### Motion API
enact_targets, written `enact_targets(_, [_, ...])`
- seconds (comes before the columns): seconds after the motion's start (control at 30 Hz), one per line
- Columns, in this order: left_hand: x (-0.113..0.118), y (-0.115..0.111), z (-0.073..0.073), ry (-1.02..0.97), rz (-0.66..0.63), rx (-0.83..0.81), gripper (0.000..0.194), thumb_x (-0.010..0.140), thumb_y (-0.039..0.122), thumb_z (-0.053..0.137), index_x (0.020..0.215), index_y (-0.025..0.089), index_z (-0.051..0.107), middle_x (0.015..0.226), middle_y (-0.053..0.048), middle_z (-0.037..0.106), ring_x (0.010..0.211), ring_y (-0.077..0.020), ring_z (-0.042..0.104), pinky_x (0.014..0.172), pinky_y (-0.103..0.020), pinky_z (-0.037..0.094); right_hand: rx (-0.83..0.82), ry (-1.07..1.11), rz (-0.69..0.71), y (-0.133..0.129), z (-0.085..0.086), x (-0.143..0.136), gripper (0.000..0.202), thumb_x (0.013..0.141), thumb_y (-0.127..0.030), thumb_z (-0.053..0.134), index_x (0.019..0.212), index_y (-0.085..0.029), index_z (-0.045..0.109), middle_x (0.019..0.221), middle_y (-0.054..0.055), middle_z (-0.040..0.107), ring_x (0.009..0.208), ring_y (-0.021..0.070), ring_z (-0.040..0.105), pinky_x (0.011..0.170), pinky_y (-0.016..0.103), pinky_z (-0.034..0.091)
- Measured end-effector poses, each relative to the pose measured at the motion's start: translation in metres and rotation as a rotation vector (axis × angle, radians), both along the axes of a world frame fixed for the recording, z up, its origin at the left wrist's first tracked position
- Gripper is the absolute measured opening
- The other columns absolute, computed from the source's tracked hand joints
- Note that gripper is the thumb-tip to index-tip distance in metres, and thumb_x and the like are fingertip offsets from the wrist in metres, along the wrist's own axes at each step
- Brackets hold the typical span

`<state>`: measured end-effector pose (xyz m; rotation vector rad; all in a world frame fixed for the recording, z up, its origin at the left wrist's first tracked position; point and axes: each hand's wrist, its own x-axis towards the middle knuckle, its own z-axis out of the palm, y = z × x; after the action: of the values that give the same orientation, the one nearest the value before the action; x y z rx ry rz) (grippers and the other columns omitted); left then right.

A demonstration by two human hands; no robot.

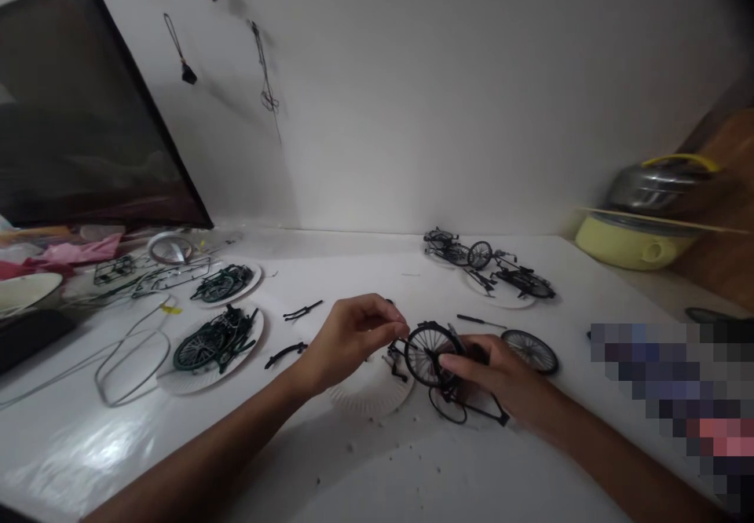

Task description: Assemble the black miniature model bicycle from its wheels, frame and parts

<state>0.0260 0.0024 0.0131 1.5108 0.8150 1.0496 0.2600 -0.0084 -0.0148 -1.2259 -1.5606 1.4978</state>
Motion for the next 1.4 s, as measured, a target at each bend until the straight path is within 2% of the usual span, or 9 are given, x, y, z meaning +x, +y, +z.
enact_targets(0.17, [0.003, -0.004, -0.001, -0.094, -0.032, -0.120, 0.014, 0.085, 0.024, 0.071, 0.086, 0.013, 0.064, 0.083, -0.005, 0.069, 0.075, -0.0106, 0.061, 0.073, -0.023, 0.049, 0.019, -0.048, 0.085, -0.002, 0.004, -0.001, 0.029, 0.080, -0.045, 0.071, 0.077, -0.017, 0.066, 0.070, 0.000, 0.059, 0.061, 0.0120, 0.055, 0.054, 0.022, 0.046])
enact_targets(0.33, [0.004, -0.002, -0.008, -0.169, -0.050, -0.120, 0.030, 0.083, 0.024, 0.073, 0.111, 0.015, 0.064, 0.084, -0.002, 0.066, 0.075, -0.0114, 0.062, 0.076, -0.026, 0.051, 0.044, -0.079, 0.161, -0.006, 0.008, -0.003, 0.030, 0.083, -0.044, 0.068, 0.072, -0.017, 0.060, 0.068, -0.001, 0.054, 0.060, 0.0111, 0.049, 0.054, 0.022, 0.041])
enact_targets(0.43, [0.003, -0.001, -0.010, -0.154, -0.053, -0.129, 0.020, 0.084, 0.026, 0.072, 0.100, 0.014, 0.068, 0.083, -0.004, 0.067, 0.076, -0.0118, 0.062, 0.077, -0.026, 0.051, 0.091, -0.097, 0.226, -0.008, 0.007, -0.003, 0.033, 0.085, -0.045, 0.064, 0.070, -0.018, 0.055, 0.064, -0.003, 0.048, 0.057, 0.0103, 0.043, 0.051, 0.022, 0.035])
enact_targets(0.5, [0.003, -0.001, -0.010, -0.151, -0.058, -0.143, 0.017, 0.084, 0.026, 0.073, 0.094, 0.014, 0.067, 0.083, -0.004, 0.069, 0.077, -0.0121, 0.063, 0.078, -0.026, 0.051, 0.084, -0.107, 0.245, -0.009, 0.006, -0.002, 0.033, 0.086, -0.046, 0.063, 0.071, -0.018, 0.056, 0.064, -0.002, 0.050, 0.057, 0.0107, 0.044, 0.052, 0.023, 0.034])
enact_targets(0.7, [0.003, -0.002, -0.008, -0.137, -0.040, -0.159, 0.016, 0.082, 0.024, 0.074, 0.091, 0.013, 0.066, 0.087, -0.005, 0.071, 0.084, -0.0147, 0.067, 0.083, -0.028, 0.052, 0.037, -0.093, 0.256, -0.010, 0.005, -0.001, 0.031, 0.087, -0.045, 0.062, 0.074, -0.017, 0.061, 0.067, 0.000, 0.059, 0.059, 0.0125, 0.051, 0.055, 0.024, 0.038])
enact_targets(0.97, [0.005, -0.003, -0.009, -0.097, -0.012, -0.168, 0.017, 0.082, 0.023, 0.075, 0.092, 0.013, 0.066, 0.090, -0.006, 0.071, 0.085, -0.0139, 0.067, 0.082, -0.025, 0.053, 0.052, -0.103, 0.248, -0.011, 0.006, -0.002, 0.031, 0.087, -0.044, 0.062, 0.071, -0.018, 0.055, 0.063, -0.002, 0.052, 0.058, 0.0115, 0.046, 0.053, 0.025, 0.035])
enact_targets(1.4, [0.008, -0.005, -0.009, -0.010, 0.064, -0.144, 0.020, 0.078, 0.027, 0.076, 0.089, 0.014, 0.066, 0.087, -0.006, 0.071, 0.083, -0.0159, 0.067, 0.082, -0.030, 0.053, 0.039, -0.095, 0.253, -0.011, 0.004, -0.002, 0.030, 0.086, -0.045, 0.062, 0.074, -0.018, 0.062, 0.065, 0.000, 0.058, 0.059, 0.0134, 0.053, 0.054, 0.024, 0.041])
